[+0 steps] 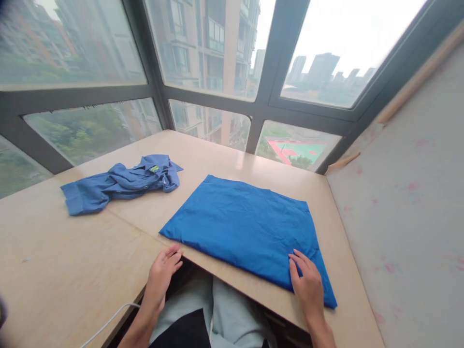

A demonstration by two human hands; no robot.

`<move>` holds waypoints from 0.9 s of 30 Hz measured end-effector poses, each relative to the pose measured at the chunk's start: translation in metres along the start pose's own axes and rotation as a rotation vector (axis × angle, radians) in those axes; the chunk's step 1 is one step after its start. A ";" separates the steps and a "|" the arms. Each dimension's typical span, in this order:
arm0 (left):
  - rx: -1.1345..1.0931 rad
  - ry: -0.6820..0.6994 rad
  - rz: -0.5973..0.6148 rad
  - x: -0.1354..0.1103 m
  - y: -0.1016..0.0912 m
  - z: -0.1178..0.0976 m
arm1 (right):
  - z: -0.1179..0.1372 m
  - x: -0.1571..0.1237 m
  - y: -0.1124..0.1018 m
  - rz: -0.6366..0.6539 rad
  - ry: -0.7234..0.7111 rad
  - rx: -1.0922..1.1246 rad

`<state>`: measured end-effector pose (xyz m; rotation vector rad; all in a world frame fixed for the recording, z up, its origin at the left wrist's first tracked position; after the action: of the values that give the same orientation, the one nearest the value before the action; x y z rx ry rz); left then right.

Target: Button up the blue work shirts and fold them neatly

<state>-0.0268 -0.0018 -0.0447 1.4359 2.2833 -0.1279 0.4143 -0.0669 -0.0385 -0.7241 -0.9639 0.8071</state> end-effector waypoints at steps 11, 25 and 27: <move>-0.629 -0.675 0.131 -0.014 0.022 -0.006 | -0.053 0.017 -0.013 0.022 0.170 0.000; -0.310 -0.268 0.202 0.032 0.053 -0.011 | -0.061 0.030 -0.010 0.127 0.190 -0.033; -0.296 -0.260 0.163 0.038 0.047 -0.011 | -0.055 0.028 -0.012 0.121 0.159 -0.050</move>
<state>-0.0029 0.0547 -0.0429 1.3558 1.8795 0.0679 0.4766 -0.0589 -0.0390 -0.8830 -0.8051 0.8202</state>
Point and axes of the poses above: each hand's wrist, its own x-axis towards the middle knuckle, its own y-axis out of the palm, z = x × y, the point moved 7 cm from there along x, towards the middle knuckle, and after that the axes turned 8 degrees about -x, right-handed, at the moved point
